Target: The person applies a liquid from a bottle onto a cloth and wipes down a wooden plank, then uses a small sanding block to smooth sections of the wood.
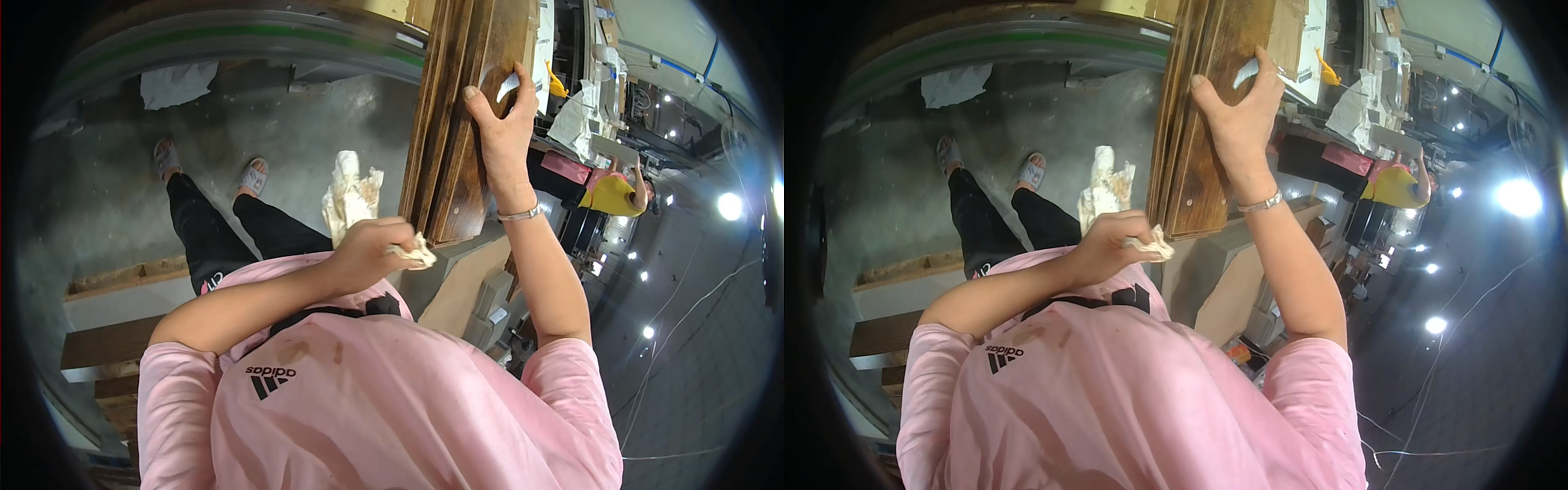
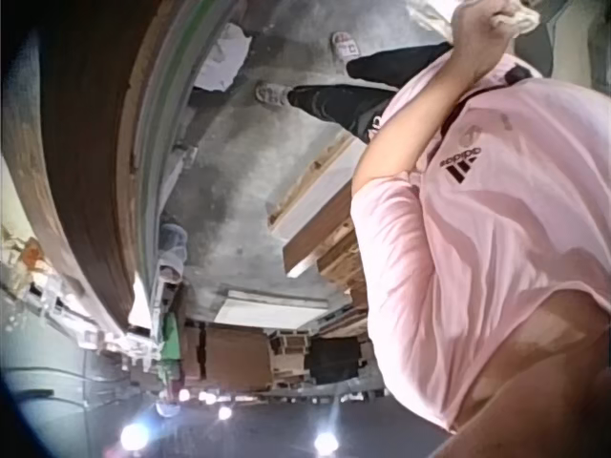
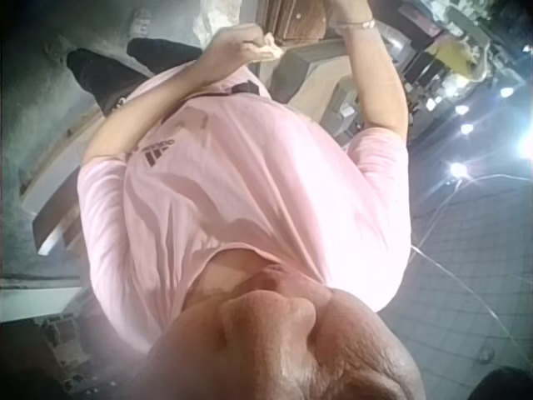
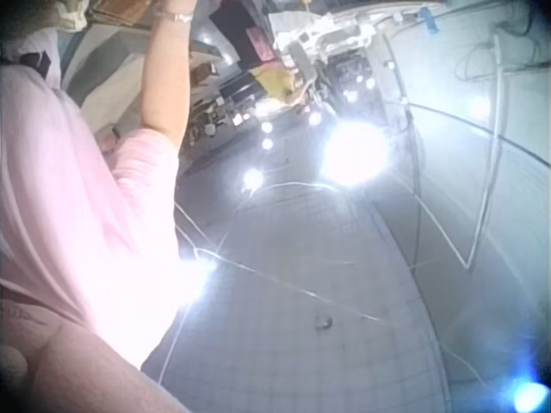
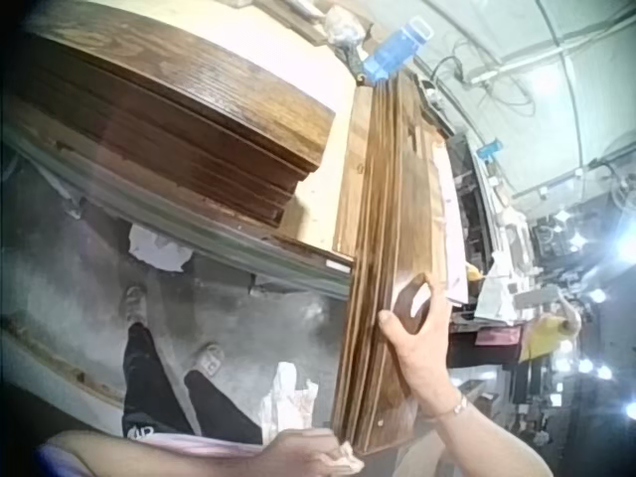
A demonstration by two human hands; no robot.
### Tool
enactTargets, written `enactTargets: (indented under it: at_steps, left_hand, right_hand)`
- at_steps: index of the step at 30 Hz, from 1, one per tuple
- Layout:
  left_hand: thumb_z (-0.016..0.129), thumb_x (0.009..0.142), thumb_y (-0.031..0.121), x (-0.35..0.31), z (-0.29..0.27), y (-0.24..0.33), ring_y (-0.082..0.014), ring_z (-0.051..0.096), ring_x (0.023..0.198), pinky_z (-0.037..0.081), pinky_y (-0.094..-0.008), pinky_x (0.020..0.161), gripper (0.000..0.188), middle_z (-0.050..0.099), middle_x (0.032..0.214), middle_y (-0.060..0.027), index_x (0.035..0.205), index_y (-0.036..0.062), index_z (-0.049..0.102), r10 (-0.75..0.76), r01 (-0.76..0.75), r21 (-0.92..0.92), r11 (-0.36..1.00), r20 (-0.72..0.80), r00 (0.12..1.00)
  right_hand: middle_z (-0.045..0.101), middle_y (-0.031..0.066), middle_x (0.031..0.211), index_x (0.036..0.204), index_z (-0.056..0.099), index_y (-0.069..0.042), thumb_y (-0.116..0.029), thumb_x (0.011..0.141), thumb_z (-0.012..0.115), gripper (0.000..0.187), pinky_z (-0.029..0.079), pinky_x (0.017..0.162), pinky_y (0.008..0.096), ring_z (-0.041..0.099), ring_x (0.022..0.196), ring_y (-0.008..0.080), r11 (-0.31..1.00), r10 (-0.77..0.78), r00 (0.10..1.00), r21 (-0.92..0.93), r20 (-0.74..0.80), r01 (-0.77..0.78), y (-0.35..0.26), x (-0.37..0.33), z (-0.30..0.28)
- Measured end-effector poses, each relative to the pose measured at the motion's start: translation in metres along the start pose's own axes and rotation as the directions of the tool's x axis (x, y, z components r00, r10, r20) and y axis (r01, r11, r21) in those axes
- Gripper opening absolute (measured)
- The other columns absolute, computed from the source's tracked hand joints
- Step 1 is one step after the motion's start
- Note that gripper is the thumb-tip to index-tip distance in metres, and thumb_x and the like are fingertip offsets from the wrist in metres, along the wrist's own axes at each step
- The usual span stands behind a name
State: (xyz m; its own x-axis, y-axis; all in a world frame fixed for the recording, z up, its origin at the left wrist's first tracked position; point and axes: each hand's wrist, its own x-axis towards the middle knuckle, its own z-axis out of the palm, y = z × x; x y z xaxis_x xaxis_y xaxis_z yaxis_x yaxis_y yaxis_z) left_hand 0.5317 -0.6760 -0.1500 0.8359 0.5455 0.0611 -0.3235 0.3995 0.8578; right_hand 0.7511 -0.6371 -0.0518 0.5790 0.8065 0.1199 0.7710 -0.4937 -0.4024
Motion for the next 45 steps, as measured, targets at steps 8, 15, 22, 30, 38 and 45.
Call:
enactTargets:
  at_steps: [8,15,22,30,38,45]
  left_hand:
    - [0.076,0.083,0.009,0.014,0.003,0.002,-0.0152,0.057,0.073,0.045,-0.0316,0.066,0.019,0.053,0.078,-0.0058,0.083,0.0015,0.058,0.032,-0.033,0.050,0.998,0.018,0.999]
    - [0.074,0.085,0.010,0.028,-0.028,0.017,-0.0136,0.062,0.078,0.050,-0.0301,0.071,0.014,0.065,0.086,-0.0070,0.093,0.0033,0.064,-0.089,0.099,0.056,0.994,-0.155,0.984]
    - [0.071,0.089,0.011,0.085,-0.009,0.024,-0.0107,0.055,0.083,0.046,-0.0297,0.070,0.013,0.056,0.085,-0.0017,0.094,0.0037,0.062,0.155,-0.135,0.141,0.981,-0.145,0.977]
    - [0.074,0.085,0.013,0.000,-0.026,0.009,-0.0215,0.057,0.069,0.046,-0.0338,0.064,0.017,0.058,0.078,-0.0098,0.082,0.0024,0.061,-0.084,0.099,0.288,0.953,-0.062,0.995]
    - [0.075,0.082,0.005,0.020,-0.037,0.032,-0.0133,0.054,0.069,0.044,-0.0292,0.064,0.018,0.058,0.074,-0.0068,0.083,-0.0002,0.058,-0.219,0.245,0.123,0.962,-0.194,0.956]
    - [0.071,0.087,0.003,-0.002,-0.041,0.054,-0.0060,0.054,0.064,0.043,-0.0232,0.057,0.013,0.061,0.072,-0.0019,0.086,0.0007,0.059,-0.335,0.361,0.106,0.927,-0.203,0.920]
  right_hand:
    - [0.041,0.0247,0.133,0.145,0.036,0.003,-0.045,0.075,0.078,0.095,0.034,0.109,0.0439,0.042,0.126,0.0370,1.000,-0.001,1.000,-0.011,0.004,0.001,-0.006,0.001,-0.001]
    - [0.041,0.0239,0.132,0.145,0.036,0.003,-0.044,0.075,0.078,0.094,0.034,0.110,0.0438,0.042,0.126,0.0362,1.000,-0.001,1.000,-0.007,0.005,0.001,0.002,0.002,-0.002]
    - [0.043,0.0240,0.131,0.144,0.037,0.003,-0.042,0.075,0.079,0.092,0.034,0.109,0.0436,0.043,0.126,0.0364,0.999,-0.008,1.000,-0.036,0.015,0.008,-0.002,0.003,0.001]
    - [0.043,0.0247,0.132,0.144,0.036,0.005,-0.040,0.074,0.079,0.094,0.034,0.110,0.0446,0.043,0.126,0.0373,0.998,-0.060,0.998,-0.036,0.003,0.060,0.005,0.000,-0.007]
    - [0.040,0.0270,0.139,0.145,0.034,0.007,-0.037,0.073,0.079,0.095,0.034,0.111,0.0457,0.040,0.131,0.0395,0.999,-0.018,1.000,0.028,0.019,0.017,-0.003,-0.010,-0.004]
    - [0.042,0.0290,0.140,0.146,0.032,0.007,-0.032,0.068,0.079,0.099,0.038,0.110,0.0432,0.044,0.131,0.0408,0.984,0.153,0.988,-0.094,0.025,-0.150,-0.029,-0.006,-0.009]
